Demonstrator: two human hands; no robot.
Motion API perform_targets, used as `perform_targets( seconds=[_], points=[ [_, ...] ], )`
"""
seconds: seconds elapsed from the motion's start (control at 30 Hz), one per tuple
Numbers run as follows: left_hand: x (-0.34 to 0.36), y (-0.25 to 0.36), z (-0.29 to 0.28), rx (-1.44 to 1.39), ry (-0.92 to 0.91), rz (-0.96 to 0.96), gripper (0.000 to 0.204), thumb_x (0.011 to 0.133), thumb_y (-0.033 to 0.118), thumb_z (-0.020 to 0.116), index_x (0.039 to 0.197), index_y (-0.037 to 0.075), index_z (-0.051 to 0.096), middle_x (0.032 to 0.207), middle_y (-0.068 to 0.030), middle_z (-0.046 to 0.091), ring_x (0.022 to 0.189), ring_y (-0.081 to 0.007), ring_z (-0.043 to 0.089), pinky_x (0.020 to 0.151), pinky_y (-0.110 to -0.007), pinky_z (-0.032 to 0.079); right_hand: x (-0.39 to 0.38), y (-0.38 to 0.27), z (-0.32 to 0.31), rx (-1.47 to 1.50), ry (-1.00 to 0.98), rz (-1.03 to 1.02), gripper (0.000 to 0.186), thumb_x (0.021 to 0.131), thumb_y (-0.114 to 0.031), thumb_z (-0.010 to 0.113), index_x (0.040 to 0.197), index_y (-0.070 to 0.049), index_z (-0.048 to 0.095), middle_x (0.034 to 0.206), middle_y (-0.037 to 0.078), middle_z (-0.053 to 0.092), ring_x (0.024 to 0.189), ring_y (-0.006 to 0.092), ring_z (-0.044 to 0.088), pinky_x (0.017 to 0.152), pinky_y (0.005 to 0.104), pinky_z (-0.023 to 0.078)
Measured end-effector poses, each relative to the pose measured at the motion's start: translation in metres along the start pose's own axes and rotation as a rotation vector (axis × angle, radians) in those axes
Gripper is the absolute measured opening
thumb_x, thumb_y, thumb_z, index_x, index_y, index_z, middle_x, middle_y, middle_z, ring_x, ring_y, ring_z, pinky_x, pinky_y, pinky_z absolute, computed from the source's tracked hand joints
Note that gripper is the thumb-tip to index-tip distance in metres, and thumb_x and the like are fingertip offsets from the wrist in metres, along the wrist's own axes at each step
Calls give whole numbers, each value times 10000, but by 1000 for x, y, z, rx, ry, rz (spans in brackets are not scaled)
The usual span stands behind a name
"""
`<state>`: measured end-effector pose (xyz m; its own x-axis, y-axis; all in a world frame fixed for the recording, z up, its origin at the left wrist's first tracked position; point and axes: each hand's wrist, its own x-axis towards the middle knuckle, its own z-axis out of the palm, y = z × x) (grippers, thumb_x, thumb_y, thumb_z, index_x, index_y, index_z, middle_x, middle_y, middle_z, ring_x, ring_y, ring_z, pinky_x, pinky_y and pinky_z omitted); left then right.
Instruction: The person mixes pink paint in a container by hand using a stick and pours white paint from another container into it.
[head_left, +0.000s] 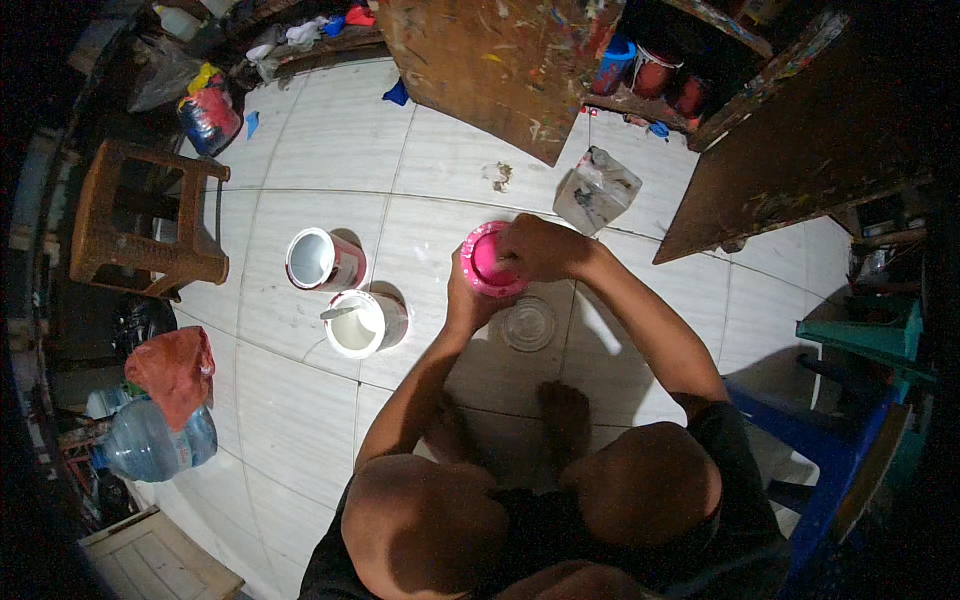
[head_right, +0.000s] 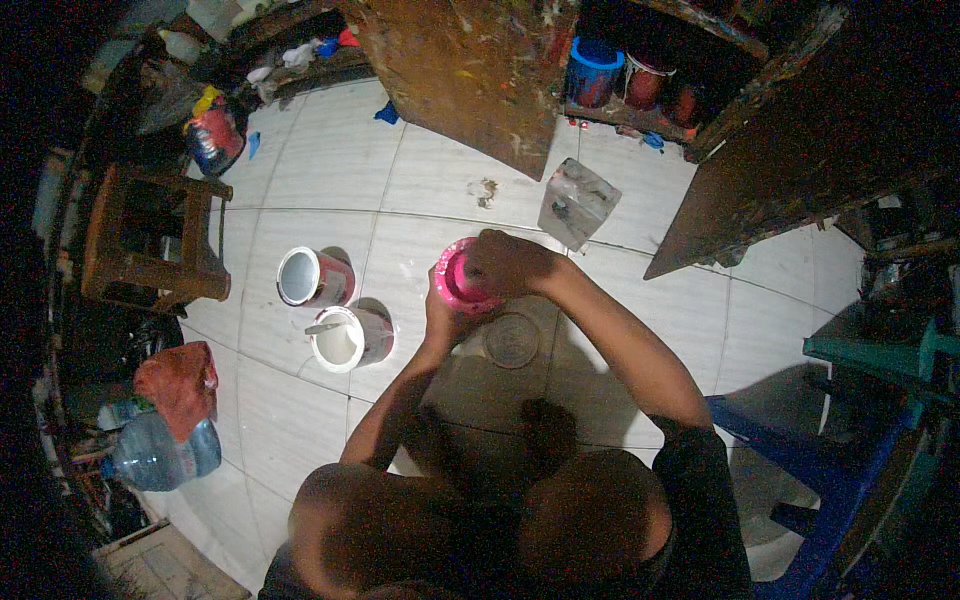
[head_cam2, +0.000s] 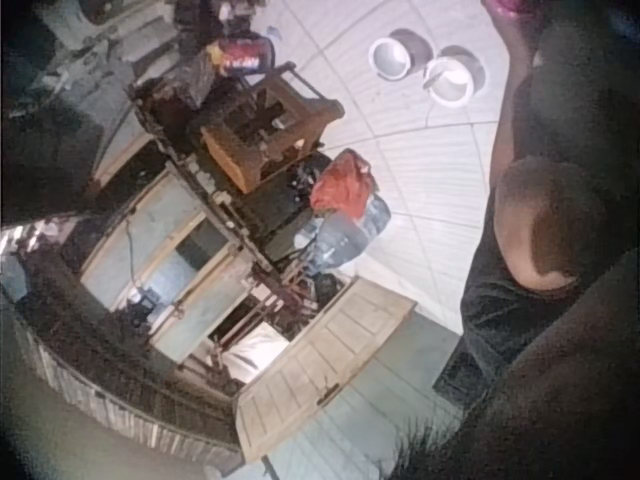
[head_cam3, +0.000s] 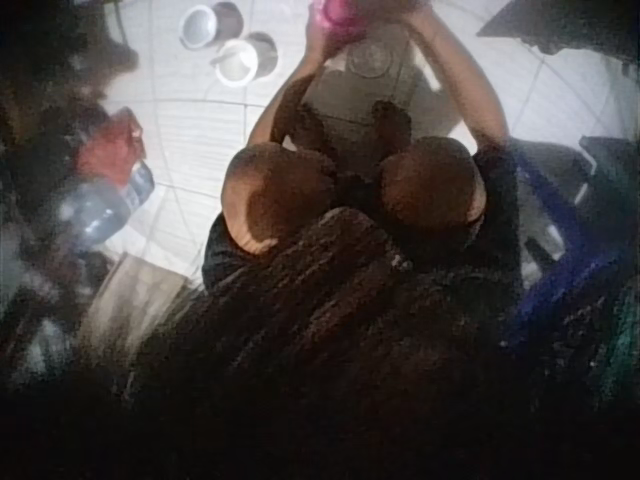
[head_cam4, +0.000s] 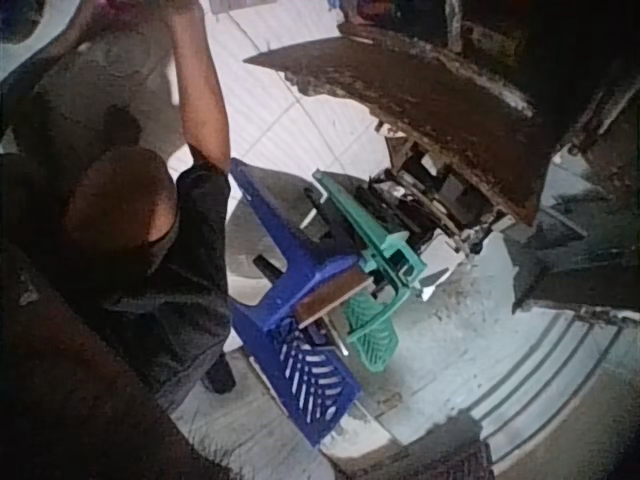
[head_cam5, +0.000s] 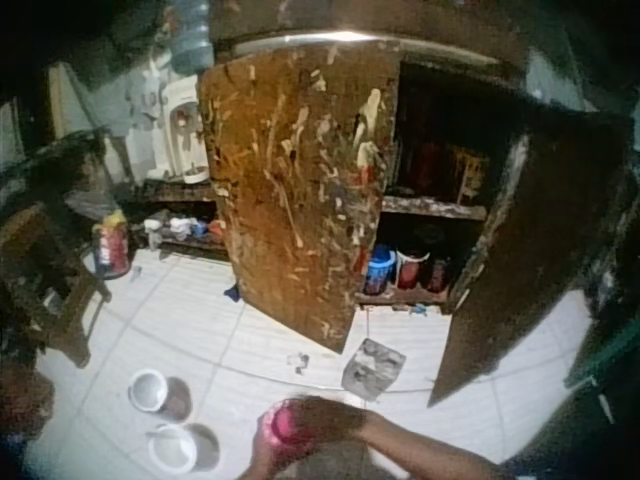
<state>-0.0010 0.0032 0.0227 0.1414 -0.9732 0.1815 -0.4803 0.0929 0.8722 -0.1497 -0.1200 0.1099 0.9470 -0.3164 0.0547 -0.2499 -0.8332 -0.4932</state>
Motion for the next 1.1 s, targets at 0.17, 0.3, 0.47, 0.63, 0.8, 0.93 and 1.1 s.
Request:
perform_targets(
  seconds=[0.17,0.3,0.47,0.63,0.8,0.93,1.1],
  points=[
    [3,6,6,-80,56,-30,914,634,241,985,1367,31,481,1258,-125,658,1123,-214,658,936,-355,552,-2,9,6,8,311,6,199,857,-174,670,868,22,705,821,228,673,820,388,677,760,462,540],
    [-1,-7,4,-55,10,-69,895,621,216,983,1353,34,502,1268,-127,643,1142,-241,644,956,-368,540,0,-4,-4,85,-9,5,218,891,-190,666,916,21,713,834,218,685,834,386,686,773,471,544],
    [5,2,8,-97,8,-92,966,574,204,994,1376,30,485,1304,-156,597,1195,-316,616,1005,-408,511,-15,7,4,11,244,106,277,937,-246,644,903,22,708,854,223,687,839,393,682,806,478,537],
    [4,15,5,-11,-9,-18,864,584,195,980,1320,46,554,1247,-154,621,1165,-335,622,981,-418,512,-41,-21,-12,288,250,303,243,925,-255,658,975,-24,719,848,184,676,800,380,656,772,451,524],
    [12,40,4,-18,-71,32,821,604,224,968,1304,48,576,1228,-157,632,1149,-348,623,966,-417,509,-65,-13,26,176,283,303,195,919,-192,699,1004,-21,733,898,169,695,831,325,692,770,439,532],
    [3,19,20,-10,-28,-21,848,629,233,960,1337,22,543,1268,-179,611,1180,-369,596,1016,-430,476,-75,-28,19,211,500,372,206,912,-186,721,962,14,724,897,158,710,811,273,716,721,403,550],
    [-5,18,17,6,59,-37,886,668,242,942,1384,-11,486,1332,-213,568,1245,-388,552,1071,-442,437,-69,-24,17,381,584,489,181,919,-182,707,913,-1,720,839,170,682,807,297,716,696,416,545]
  ],
)
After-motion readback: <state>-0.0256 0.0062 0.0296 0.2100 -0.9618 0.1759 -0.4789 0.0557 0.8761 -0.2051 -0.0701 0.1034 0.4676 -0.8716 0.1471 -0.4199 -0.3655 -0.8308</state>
